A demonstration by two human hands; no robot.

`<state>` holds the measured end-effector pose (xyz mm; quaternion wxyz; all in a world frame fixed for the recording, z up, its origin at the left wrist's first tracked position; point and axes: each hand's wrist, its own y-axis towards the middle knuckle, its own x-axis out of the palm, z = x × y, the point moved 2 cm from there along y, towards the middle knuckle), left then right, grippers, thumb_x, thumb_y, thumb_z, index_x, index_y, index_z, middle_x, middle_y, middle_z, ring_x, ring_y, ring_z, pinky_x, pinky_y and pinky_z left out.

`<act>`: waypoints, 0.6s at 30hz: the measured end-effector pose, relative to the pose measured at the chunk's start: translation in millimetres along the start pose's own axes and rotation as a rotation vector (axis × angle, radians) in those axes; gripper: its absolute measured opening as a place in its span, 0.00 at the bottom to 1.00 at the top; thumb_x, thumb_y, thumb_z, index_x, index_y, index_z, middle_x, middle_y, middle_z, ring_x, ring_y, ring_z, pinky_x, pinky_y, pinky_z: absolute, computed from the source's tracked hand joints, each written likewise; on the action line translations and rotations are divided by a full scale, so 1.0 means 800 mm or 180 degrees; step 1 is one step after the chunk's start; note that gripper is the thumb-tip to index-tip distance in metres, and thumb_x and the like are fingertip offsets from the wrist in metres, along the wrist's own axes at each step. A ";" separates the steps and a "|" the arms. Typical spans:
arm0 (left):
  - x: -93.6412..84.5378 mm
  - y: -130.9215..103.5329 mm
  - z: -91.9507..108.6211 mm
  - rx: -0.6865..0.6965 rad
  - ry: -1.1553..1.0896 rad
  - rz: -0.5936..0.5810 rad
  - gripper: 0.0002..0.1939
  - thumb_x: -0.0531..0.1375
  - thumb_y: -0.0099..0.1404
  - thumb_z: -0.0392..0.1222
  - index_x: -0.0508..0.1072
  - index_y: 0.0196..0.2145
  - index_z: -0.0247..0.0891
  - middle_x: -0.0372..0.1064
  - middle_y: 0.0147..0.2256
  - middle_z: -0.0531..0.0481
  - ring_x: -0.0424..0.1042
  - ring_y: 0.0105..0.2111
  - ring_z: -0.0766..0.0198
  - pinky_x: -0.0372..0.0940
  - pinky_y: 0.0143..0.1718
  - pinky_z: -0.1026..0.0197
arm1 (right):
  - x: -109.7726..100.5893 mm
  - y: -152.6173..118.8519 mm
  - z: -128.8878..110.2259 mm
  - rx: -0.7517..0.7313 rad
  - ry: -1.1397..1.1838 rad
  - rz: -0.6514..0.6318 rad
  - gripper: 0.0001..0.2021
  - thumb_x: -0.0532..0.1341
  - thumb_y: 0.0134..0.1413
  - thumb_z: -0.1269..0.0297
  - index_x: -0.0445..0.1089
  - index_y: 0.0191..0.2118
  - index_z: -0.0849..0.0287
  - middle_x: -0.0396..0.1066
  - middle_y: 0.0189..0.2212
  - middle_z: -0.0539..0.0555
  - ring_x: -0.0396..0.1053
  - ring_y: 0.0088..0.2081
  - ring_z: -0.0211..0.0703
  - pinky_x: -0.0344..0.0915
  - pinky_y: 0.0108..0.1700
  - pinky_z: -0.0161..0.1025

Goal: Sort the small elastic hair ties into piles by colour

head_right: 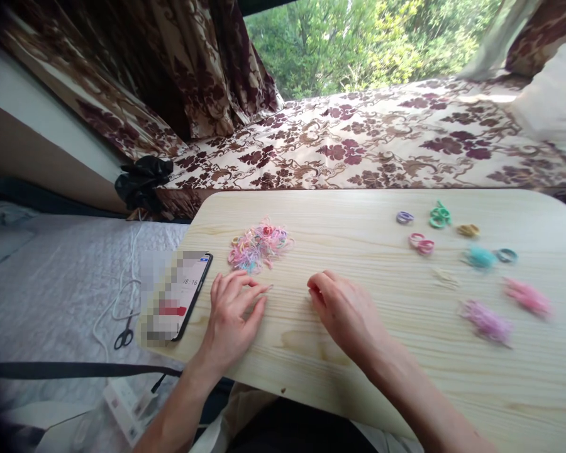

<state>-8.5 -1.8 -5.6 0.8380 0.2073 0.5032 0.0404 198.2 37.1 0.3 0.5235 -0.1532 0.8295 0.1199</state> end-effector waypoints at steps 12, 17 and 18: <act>0.011 0.010 0.027 0.0265 -0.0122 -0.0055 0.09 0.57 0.67 0.33 0.75 0.41 0.41 0.72 0.41 0.47 0.65 0.55 0.52 0.48 0.64 0.35 | -0.015 -0.028 0.035 0.0139 -0.0007 0.0149 0.10 0.55 0.60 0.66 0.74 0.41 0.54 0.74 0.38 0.52 0.71 0.29 0.37 0.60 0.30 0.35; 0.011 0.012 0.035 0.0311 -0.0156 -0.0067 0.09 0.57 0.67 0.33 0.74 0.42 0.41 0.72 0.41 0.47 0.65 0.55 0.52 0.49 0.64 0.35 | -0.008 -0.014 0.020 0.0227 -0.0087 -0.0045 0.09 0.56 0.61 0.66 0.74 0.37 0.55 0.72 0.33 0.50 0.68 0.28 0.36 0.55 0.28 0.34; 0.011 0.012 0.034 0.0307 -0.0154 -0.0064 0.09 0.57 0.67 0.33 0.74 0.43 0.41 0.72 0.41 0.47 0.65 0.55 0.52 0.49 0.64 0.35 | -0.008 -0.013 0.018 0.0226 -0.0099 -0.0054 0.09 0.55 0.61 0.66 0.73 0.35 0.55 0.72 0.33 0.50 0.67 0.28 0.36 0.54 0.28 0.35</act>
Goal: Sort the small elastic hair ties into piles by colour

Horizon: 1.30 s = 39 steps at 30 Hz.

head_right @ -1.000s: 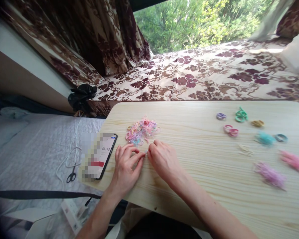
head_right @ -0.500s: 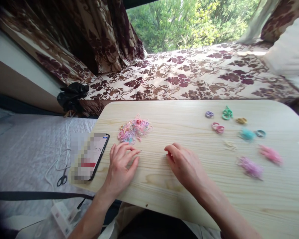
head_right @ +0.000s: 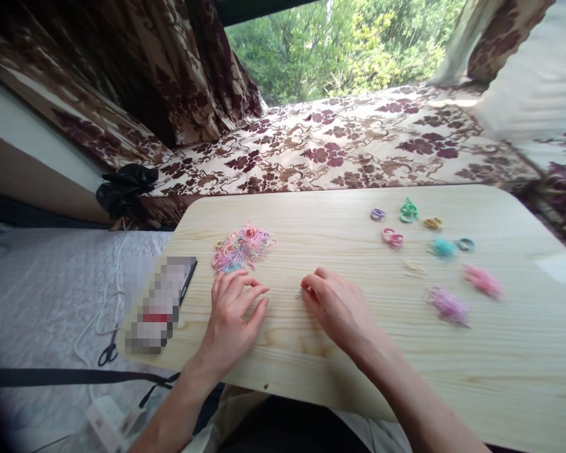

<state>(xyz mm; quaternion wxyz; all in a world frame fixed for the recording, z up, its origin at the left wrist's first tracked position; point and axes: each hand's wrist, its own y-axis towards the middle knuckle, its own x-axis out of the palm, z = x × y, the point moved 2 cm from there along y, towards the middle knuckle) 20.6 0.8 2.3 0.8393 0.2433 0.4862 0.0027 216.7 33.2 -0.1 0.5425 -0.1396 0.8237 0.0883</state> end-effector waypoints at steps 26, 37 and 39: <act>0.017 0.001 -0.005 0.0497 0.0124 0.0095 0.10 0.56 0.67 0.34 0.75 0.42 0.43 0.74 0.39 0.48 0.69 0.50 0.53 0.54 0.59 0.40 | -0.152 -0.064 0.190 0.2176 -0.0456 0.0931 0.10 0.57 0.57 0.61 0.75 0.34 0.57 0.75 0.32 0.60 0.69 0.33 0.47 0.57 0.33 0.41; 0.021 -0.006 -0.025 0.0707 0.0339 0.0186 0.09 0.59 0.66 0.36 0.75 0.42 0.45 0.74 0.39 0.49 0.70 0.49 0.52 0.56 0.56 0.43 | -0.133 -0.045 0.232 0.1993 -0.0682 0.0983 0.11 0.58 0.52 0.60 0.77 0.31 0.54 0.77 0.32 0.56 0.70 0.31 0.46 0.57 0.28 0.38; 0.021 -0.007 -0.026 0.0701 0.0348 0.0197 0.09 0.59 0.66 0.36 0.75 0.43 0.45 0.74 0.40 0.49 0.70 0.49 0.52 0.56 0.56 0.42 | -0.137 -0.050 0.232 0.1941 -0.0694 0.1040 0.11 0.58 0.52 0.59 0.77 0.30 0.54 0.77 0.33 0.56 0.71 0.31 0.47 0.58 0.28 0.39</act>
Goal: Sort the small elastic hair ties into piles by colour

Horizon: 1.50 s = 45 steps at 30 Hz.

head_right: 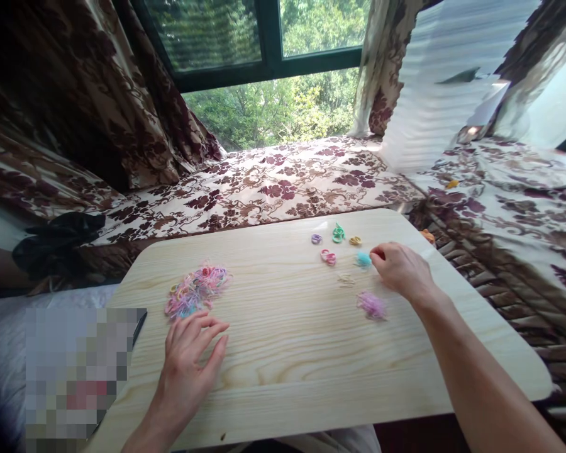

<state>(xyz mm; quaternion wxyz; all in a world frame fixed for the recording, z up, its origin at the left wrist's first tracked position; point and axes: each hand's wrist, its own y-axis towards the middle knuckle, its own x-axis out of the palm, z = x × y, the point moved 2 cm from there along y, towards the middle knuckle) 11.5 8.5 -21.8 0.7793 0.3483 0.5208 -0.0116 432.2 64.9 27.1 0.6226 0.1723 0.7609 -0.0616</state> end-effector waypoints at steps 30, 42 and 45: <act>-0.010 -0.029 0.004 -0.0736 0.0310 0.0941 0.09 0.57 0.64 0.33 0.78 0.38 0.40 0.74 0.39 0.45 0.68 0.50 0.49 0.54 0.59 0.38 | 0.074 -0.163 -0.156 -0.1328 0.1272 0.0529 0.13 0.53 0.60 0.65 0.75 0.40 0.57 0.76 0.40 0.55 0.74 0.38 0.44 0.65 0.38 0.39; -0.005 -0.027 0.003 -0.0873 0.0527 0.0884 0.09 0.58 0.64 0.33 0.78 0.37 0.38 0.75 0.39 0.44 0.68 0.49 0.50 0.56 0.58 0.38 | 0.075 -0.158 -0.156 -0.1409 0.1161 0.0716 0.13 0.53 0.60 0.66 0.76 0.38 0.57 0.77 0.38 0.54 0.74 0.35 0.42 0.62 0.35 0.37; -0.004 -0.027 0.003 -0.0928 0.0548 0.0813 0.10 0.57 0.64 0.33 0.79 0.38 0.38 0.75 0.40 0.43 0.68 0.49 0.50 0.55 0.58 0.38 | 0.080 -0.155 -0.154 -0.1396 0.1168 0.0742 0.12 0.54 0.59 0.67 0.76 0.38 0.56 0.77 0.38 0.53 0.73 0.35 0.41 0.62 0.35 0.36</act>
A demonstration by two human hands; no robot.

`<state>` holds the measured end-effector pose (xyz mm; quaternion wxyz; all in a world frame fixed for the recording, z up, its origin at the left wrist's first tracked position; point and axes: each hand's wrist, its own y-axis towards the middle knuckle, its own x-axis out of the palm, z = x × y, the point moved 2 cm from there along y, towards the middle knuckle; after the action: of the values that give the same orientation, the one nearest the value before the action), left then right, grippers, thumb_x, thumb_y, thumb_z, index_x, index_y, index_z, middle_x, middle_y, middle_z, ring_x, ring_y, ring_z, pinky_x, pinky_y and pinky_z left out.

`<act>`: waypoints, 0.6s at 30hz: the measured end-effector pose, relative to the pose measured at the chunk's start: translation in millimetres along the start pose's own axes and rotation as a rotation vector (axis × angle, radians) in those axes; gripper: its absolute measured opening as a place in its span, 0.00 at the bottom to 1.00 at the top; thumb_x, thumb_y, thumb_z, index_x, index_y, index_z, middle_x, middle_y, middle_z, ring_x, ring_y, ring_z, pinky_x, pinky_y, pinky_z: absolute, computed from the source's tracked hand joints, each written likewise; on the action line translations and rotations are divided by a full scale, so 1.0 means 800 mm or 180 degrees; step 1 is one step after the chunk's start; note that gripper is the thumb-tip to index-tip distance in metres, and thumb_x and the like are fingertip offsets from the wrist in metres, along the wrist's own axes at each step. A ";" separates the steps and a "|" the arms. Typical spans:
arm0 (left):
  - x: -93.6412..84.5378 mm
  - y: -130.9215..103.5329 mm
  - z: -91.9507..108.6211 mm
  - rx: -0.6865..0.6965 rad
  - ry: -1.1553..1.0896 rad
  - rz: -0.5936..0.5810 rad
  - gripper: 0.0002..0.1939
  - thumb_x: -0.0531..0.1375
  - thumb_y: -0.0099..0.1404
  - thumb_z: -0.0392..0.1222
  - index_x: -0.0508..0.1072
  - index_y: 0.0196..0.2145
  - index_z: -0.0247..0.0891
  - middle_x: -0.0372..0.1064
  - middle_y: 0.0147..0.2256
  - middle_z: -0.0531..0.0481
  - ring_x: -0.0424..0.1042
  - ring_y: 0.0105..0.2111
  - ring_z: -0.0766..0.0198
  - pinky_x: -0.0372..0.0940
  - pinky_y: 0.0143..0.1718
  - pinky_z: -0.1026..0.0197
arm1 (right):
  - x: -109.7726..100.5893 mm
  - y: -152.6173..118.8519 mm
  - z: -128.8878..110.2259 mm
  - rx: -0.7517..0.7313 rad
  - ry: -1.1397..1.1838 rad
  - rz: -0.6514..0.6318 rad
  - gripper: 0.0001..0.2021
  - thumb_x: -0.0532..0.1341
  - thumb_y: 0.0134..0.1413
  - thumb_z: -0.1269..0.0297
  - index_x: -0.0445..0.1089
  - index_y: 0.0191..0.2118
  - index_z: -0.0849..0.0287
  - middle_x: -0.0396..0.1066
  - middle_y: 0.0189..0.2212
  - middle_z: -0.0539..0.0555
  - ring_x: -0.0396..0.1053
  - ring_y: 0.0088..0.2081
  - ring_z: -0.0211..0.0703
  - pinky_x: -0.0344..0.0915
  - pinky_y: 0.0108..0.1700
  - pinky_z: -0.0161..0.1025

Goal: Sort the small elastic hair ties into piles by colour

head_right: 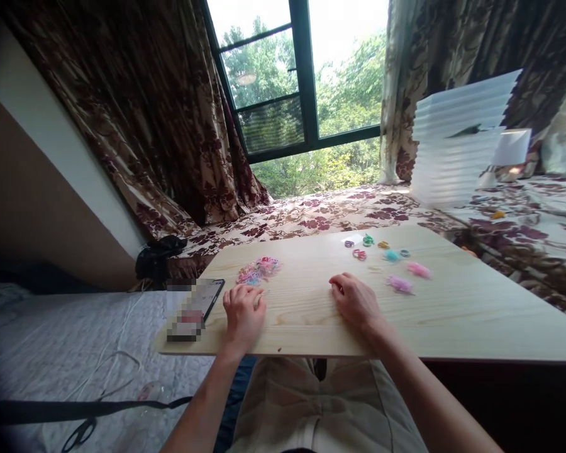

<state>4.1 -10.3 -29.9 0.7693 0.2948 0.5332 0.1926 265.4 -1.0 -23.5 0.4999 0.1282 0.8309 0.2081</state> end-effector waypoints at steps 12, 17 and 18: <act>0.002 0.001 0.005 0.0010 0.0055 -0.0342 0.10 0.57 0.67 0.37 0.80 0.39 0.43 0.73 0.43 0.44 0.66 0.51 0.50 0.54 0.59 0.37 | 0.009 0.001 0.011 -0.0018 0.0097 0.0007 0.11 0.54 0.58 0.66 0.75 0.37 0.54 0.77 0.37 0.51 0.74 0.35 0.41 0.61 0.35 0.36; 0.001 0.000 0.007 0.0115 0.0008 -0.0449 0.11 0.58 0.67 0.38 0.80 0.40 0.45 0.73 0.44 0.45 0.66 0.52 0.52 0.54 0.60 0.37 | 0.010 0.001 0.012 -0.0055 0.0103 0.0026 0.12 0.54 0.58 0.65 0.75 0.36 0.55 0.77 0.36 0.51 0.73 0.33 0.41 0.62 0.35 0.37; 0.001 0.000 0.007 0.0145 -0.0004 -0.0471 0.10 0.58 0.67 0.39 0.80 0.40 0.46 0.73 0.44 0.46 0.66 0.52 0.52 0.54 0.60 0.38 | 0.010 0.000 0.012 -0.0060 0.0105 0.0025 0.12 0.54 0.58 0.65 0.75 0.36 0.55 0.77 0.36 0.52 0.73 0.33 0.41 0.62 0.35 0.37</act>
<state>9.4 -11.3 -28.9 0.7748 0.2720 0.5573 0.1228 270.0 4.8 -33.5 0.4866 0.1233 0.8365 0.2200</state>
